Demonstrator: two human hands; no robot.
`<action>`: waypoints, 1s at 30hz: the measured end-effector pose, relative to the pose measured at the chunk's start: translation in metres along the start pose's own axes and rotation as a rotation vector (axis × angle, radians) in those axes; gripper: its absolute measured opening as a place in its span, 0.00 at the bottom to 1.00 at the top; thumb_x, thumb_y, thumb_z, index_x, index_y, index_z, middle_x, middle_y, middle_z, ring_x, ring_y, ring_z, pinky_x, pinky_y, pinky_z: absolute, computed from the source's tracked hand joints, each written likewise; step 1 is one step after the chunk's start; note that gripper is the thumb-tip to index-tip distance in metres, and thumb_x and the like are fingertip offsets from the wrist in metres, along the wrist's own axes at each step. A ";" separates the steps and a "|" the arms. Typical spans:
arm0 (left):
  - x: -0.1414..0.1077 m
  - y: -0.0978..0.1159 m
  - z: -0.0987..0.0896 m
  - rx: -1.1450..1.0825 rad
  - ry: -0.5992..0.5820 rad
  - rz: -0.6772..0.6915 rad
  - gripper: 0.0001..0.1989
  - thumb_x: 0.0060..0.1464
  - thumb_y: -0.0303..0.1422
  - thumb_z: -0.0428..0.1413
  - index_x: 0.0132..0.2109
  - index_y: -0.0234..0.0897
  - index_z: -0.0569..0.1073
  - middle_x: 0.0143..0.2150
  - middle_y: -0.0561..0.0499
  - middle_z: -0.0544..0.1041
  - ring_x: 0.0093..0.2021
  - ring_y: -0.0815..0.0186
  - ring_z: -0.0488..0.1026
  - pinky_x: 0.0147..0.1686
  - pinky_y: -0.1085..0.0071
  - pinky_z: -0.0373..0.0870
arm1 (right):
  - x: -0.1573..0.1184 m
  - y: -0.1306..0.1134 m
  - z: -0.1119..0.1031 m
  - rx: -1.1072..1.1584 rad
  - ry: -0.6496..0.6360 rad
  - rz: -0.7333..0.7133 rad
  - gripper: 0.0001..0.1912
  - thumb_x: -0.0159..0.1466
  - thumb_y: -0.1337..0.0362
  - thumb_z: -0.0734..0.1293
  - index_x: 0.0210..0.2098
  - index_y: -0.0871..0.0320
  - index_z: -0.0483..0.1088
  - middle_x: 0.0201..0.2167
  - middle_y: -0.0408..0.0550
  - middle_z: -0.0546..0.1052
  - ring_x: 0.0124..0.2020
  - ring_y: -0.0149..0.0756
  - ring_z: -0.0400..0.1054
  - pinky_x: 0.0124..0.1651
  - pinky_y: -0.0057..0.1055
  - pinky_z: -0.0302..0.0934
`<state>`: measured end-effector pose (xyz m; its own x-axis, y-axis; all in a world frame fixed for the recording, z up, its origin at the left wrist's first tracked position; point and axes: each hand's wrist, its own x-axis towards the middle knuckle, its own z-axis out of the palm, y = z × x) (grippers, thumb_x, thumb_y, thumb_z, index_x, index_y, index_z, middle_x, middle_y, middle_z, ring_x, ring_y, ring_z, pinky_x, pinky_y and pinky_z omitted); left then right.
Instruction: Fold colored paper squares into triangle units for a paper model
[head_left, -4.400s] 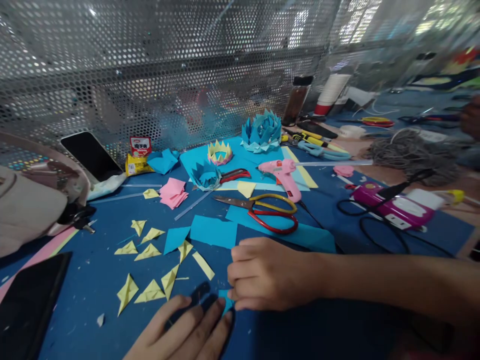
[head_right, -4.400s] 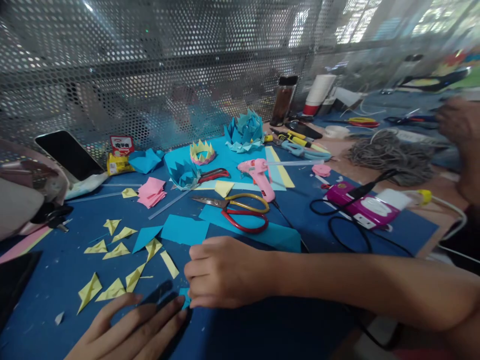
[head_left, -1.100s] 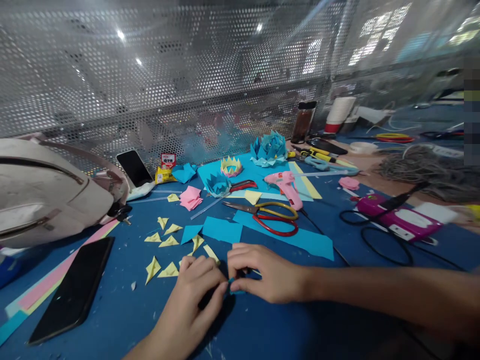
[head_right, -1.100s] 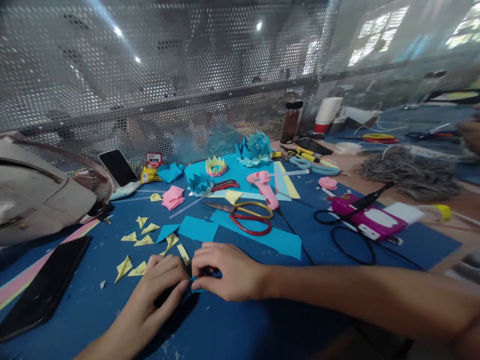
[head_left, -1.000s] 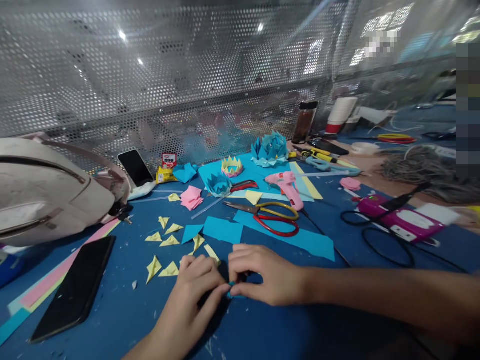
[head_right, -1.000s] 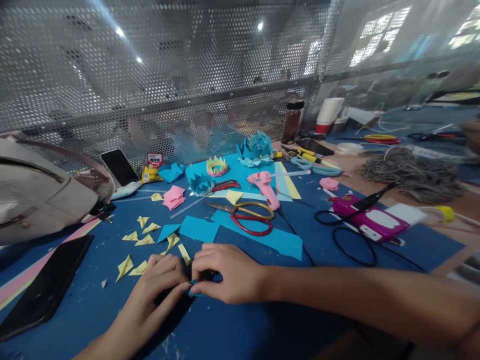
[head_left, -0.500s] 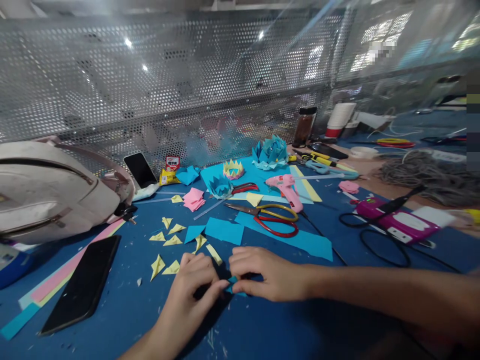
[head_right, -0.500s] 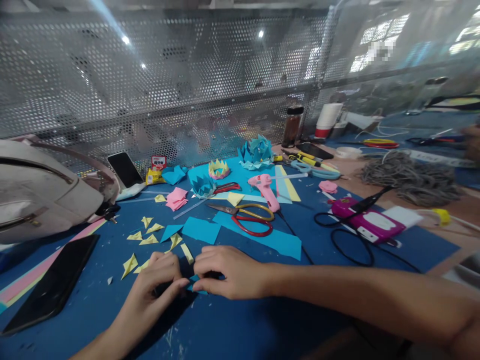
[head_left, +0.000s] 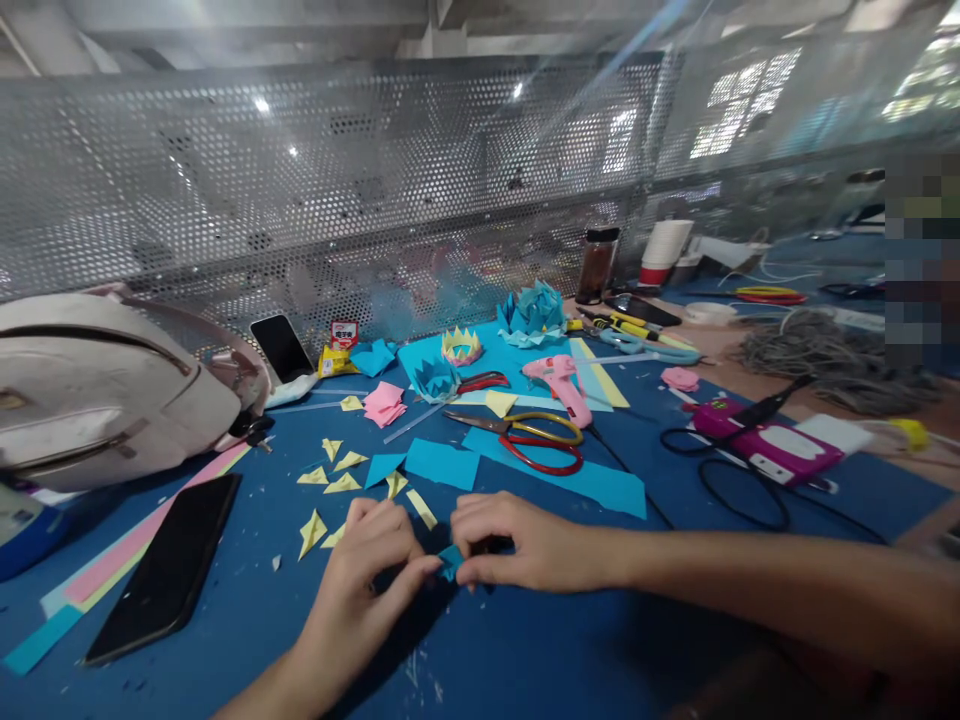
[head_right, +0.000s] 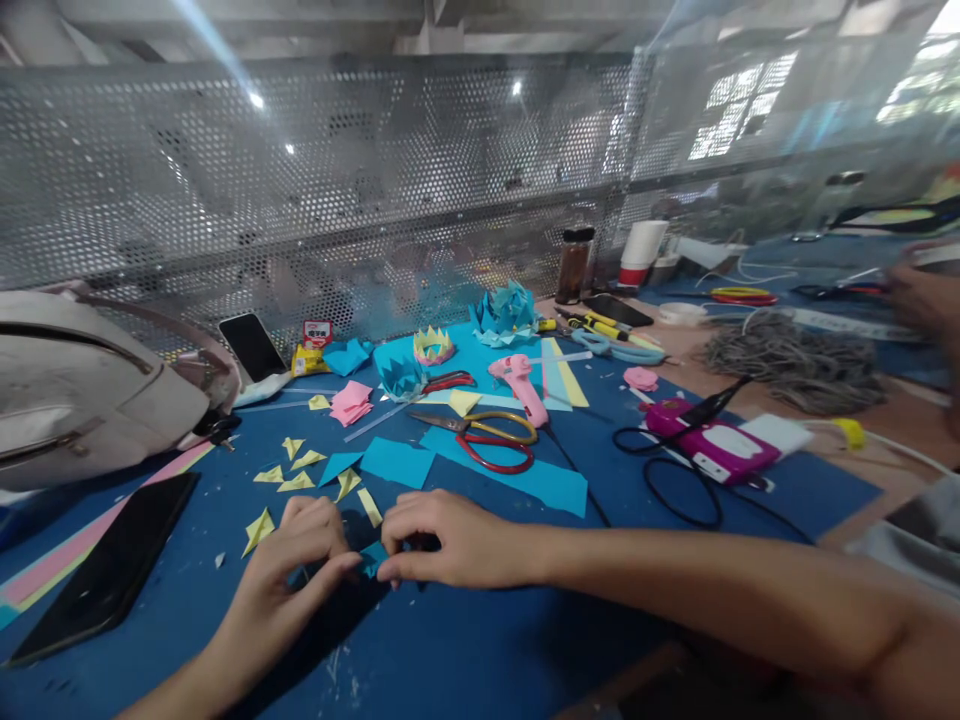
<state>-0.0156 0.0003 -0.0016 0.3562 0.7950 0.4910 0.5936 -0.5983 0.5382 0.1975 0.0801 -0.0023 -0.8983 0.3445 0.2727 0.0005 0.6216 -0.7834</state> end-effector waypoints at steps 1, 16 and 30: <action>0.001 -0.001 -0.003 0.005 0.006 -0.002 0.23 0.71 0.42 0.48 0.27 0.39 0.70 0.25 0.56 0.70 0.29 0.67 0.67 0.37 0.66 0.58 | 0.000 0.000 -0.001 0.018 0.014 0.005 0.16 0.70 0.59 0.66 0.28 0.60 0.69 0.27 0.42 0.71 0.35 0.32 0.64 0.40 0.29 0.58; 0.020 -0.120 -0.131 0.361 -0.227 -0.336 0.25 0.60 0.50 0.52 0.21 0.42 0.75 0.23 0.53 0.77 0.26 0.62 0.73 0.34 0.70 0.62 | -0.001 -0.002 -0.004 0.055 0.134 0.091 0.13 0.71 0.64 0.62 0.31 0.60 0.73 0.27 0.44 0.74 0.34 0.31 0.68 0.38 0.27 0.61; 0.052 -0.120 -0.084 0.533 -0.390 -0.253 0.15 0.64 0.42 0.56 0.51 0.38 0.75 0.47 0.46 0.76 0.44 0.58 0.74 0.46 0.59 0.71 | -0.001 -0.002 -0.003 0.007 0.111 0.043 0.10 0.67 0.71 0.63 0.31 0.60 0.73 0.27 0.44 0.75 0.32 0.30 0.68 0.34 0.24 0.59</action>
<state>-0.1287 0.1050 0.0174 0.3337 0.9407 0.0601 0.9294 -0.3390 0.1461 0.1998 0.0804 0.0001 -0.8435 0.4465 0.2987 0.0345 0.6000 -0.7993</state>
